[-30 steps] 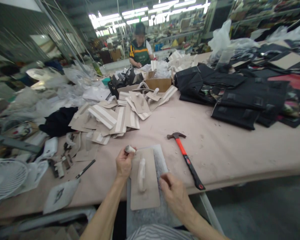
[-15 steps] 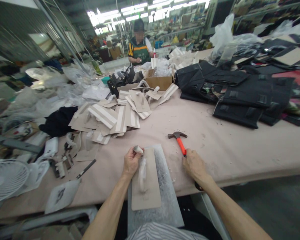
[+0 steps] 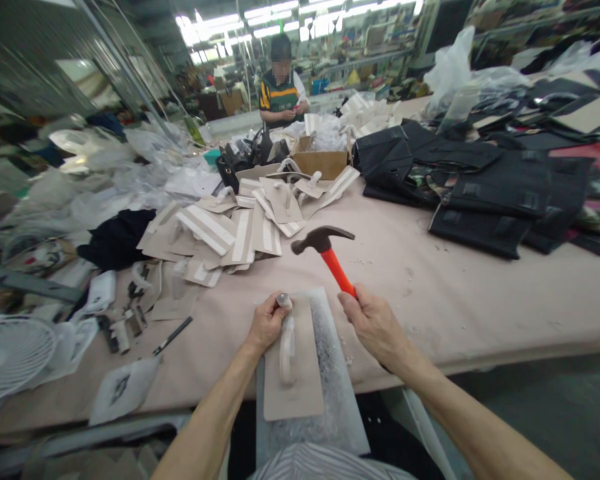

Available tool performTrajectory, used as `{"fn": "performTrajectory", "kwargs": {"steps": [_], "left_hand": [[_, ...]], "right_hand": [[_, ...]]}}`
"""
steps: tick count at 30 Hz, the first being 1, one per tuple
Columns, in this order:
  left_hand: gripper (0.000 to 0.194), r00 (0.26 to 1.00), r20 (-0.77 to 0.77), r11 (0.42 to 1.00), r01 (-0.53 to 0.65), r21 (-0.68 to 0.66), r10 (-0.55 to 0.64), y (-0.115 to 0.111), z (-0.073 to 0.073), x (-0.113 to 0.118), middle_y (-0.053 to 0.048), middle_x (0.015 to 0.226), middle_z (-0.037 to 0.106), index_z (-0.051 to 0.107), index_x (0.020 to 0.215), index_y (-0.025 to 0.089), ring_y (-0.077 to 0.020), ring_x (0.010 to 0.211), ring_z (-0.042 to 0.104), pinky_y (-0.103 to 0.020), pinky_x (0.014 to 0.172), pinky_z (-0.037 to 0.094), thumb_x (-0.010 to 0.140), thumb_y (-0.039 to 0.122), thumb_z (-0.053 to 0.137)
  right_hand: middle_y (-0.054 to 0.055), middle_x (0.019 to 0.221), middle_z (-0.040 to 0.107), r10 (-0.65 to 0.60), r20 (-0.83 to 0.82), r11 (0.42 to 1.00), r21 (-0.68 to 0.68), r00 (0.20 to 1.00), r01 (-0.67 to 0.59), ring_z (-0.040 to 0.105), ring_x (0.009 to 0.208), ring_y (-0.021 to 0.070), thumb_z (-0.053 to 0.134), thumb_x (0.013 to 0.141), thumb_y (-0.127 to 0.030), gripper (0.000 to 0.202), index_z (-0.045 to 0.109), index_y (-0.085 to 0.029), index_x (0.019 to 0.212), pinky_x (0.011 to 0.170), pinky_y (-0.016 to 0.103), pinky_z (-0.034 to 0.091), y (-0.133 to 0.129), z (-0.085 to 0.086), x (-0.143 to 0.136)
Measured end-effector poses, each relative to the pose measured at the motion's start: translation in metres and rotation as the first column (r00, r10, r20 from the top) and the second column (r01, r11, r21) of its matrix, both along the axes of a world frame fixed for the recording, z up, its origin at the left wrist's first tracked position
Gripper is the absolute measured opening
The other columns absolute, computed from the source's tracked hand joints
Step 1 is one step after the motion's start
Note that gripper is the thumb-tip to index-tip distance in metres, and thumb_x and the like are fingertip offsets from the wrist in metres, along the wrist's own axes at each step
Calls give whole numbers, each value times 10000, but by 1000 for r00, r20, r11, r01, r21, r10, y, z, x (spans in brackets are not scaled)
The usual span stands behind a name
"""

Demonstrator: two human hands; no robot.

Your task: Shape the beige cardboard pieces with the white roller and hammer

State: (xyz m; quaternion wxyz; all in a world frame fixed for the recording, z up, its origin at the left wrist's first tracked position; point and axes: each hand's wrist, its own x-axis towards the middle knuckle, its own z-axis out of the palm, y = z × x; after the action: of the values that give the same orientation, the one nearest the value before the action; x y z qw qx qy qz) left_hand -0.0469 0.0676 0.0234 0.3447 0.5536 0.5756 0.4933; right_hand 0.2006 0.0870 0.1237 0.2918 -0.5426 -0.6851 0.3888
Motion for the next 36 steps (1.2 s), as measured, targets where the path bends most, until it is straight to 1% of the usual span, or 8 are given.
{"fn": "performTrajectory", "kwargs": {"steps": [3,7,13,15,21,29,33,36], "left_hand": [[158,1000,-6,999,3,37,-2,-1,-3,0,-3,783,684,723,927,210,-166,731,603,-237,694,471,843,263,600],[144,1000,-13,999,6,38,-6,-2,-7,-1,11,704,644,723,904,199,-148,645,561,-229,626,439,861,260,600],[170,999,-36,998,27,50,-25,-2,-3,-2,-12,837,704,732,943,211,-171,773,610,-244,729,470,851,227,590],[173,999,-30,999,29,36,-28,-2,-2,-2,-10,836,702,731,941,210,-170,770,608,-243,732,465,844,224,588],[182,1000,10,1000,25,9,-25,-1,-6,0,15,733,651,728,953,204,-152,675,558,-231,652,432,834,230,593],[168,998,-29,997,58,50,-57,-3,-7,-1,-10,864,704,705,964,192,-163,815,631,-241,772,477,844,203,588],[175,1000,0,998,20,54,-20,-3,-7,-1,-9,858,713,708,971,189,-163,812,646,-239,767,491,821,225,624],[197,999,41,999,-11,41,9,-3,-11,1,-6,850,723,718,966,187,-161,800,655,-239,752,507,783,228,659]], "right_hand": [[-27,582,471,135,285,954,220,949,-202,380,484,121,414,974,-432,289,440,-237,763,512,274,229,-5,7,-5],[-22,564,477,250,506,889,217,825,-403,337,458,116,484,944,-308,192,458,-232,769,515,297,164,2,26,-8],[-37,583,478,-121,79,782,622,990,46,408,475,124,429,1013,-418,250,455,-249,831,509,270,279,5,97,-19],[-40,578,473,-158,14,776,620,987,115,418,473,123,405,1021,-405,239,450,-251,844,509,269,294,0,86,-21],[-1,566,534,260,569,889,175,780,-423,375,452,126,421,989,-335,214,485,-228,814,516,312,156,-9,5,-2],[74,729,654,141,731,989,-72,667,-131,605,641,210,364,1050,-330,284,586,-161,999,587,291,306,23,-31,43],[214,1142,661,-53,776,968,195,629,-159,638,964,306,450,987,-228,317,567,-89,1248,755,374,445,20,-51,36],[205,1440,500,58,670,746,463,740,-478,520,1207,316,509,890,-116,523,472,-133,1412,960,444,436,-11,-50,-2]]}}
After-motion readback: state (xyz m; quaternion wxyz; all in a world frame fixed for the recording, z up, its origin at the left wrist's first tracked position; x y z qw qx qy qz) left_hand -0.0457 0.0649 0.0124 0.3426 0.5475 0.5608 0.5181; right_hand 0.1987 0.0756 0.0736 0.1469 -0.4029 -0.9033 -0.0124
